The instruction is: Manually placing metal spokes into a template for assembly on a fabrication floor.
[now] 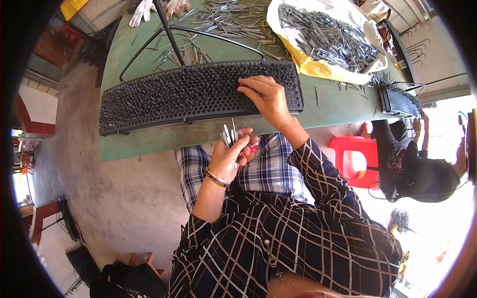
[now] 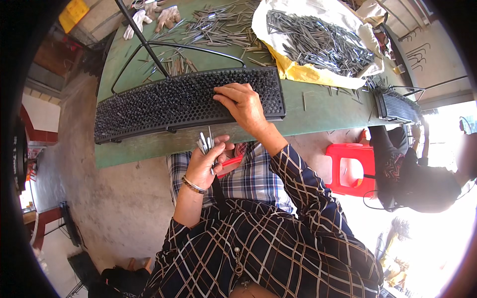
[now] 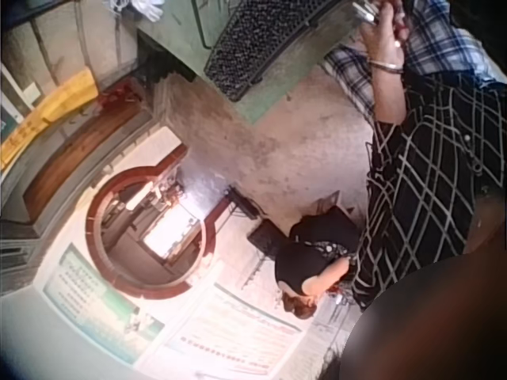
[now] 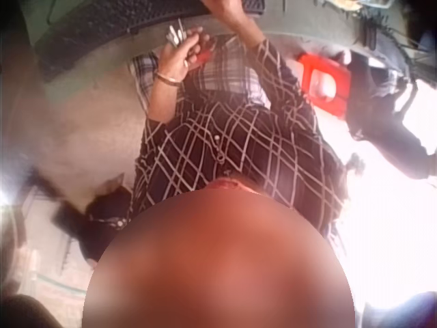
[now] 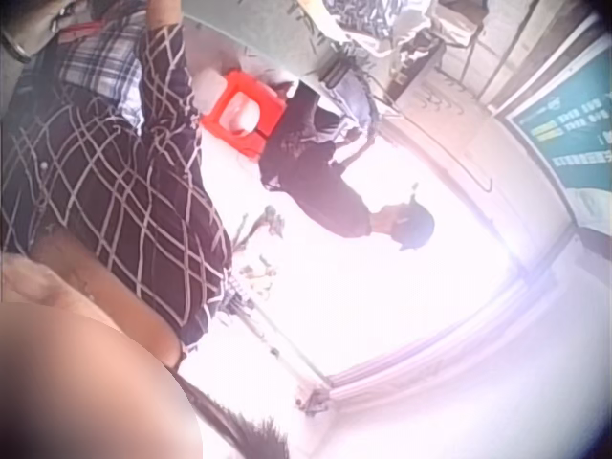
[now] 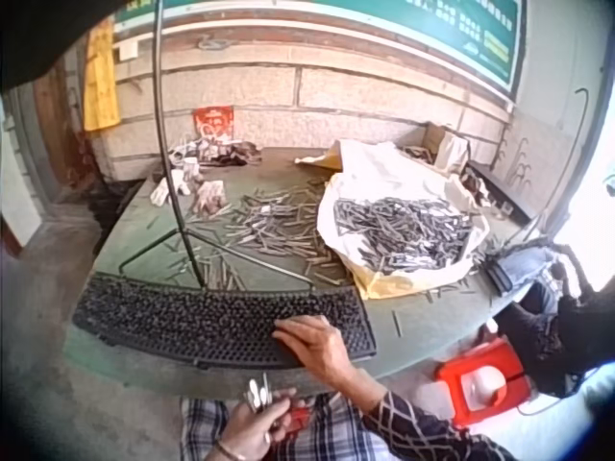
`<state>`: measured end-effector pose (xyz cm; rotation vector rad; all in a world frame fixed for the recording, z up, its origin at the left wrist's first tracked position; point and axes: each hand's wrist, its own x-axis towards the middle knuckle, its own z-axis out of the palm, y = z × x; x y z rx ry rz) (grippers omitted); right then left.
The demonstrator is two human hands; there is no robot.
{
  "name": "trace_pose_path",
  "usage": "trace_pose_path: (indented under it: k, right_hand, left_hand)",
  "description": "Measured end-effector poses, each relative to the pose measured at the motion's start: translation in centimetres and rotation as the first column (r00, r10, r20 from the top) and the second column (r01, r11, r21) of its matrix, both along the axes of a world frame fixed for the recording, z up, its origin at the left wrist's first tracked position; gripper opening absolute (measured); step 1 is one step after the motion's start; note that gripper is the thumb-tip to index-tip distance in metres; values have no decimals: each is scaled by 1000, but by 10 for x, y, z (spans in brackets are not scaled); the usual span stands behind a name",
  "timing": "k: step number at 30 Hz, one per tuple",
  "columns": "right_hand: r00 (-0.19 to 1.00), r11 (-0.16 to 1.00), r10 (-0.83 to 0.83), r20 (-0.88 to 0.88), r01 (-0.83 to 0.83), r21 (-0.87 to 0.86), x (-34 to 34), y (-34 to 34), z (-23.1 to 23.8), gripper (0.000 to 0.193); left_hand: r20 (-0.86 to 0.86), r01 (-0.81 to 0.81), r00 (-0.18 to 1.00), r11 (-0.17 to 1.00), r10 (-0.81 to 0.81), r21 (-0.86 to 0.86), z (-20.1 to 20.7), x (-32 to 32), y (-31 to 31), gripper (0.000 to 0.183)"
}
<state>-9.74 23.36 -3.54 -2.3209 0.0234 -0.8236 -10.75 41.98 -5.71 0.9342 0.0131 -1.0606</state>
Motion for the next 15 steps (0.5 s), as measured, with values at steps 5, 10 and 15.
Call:
trace_pose_path:
  k: [5,10,15]
  right_hand:
    - [993,994,102,-66,-105,-40,1,-6,0,19]
    - [995,993,58,-82,-66,-97,2,-6,9,18]
    - [999,998,-10,-45,7,-69,4,-4,10,17]
  left_hand:
    - [7,0,1000,1000,0,13,1,-1,-1,31]
    - [0,1,1000,1000,-1,-3,1,-1,0,31]
    - [-12,10,1000,1000,-10,19,3,-2,-1,31]
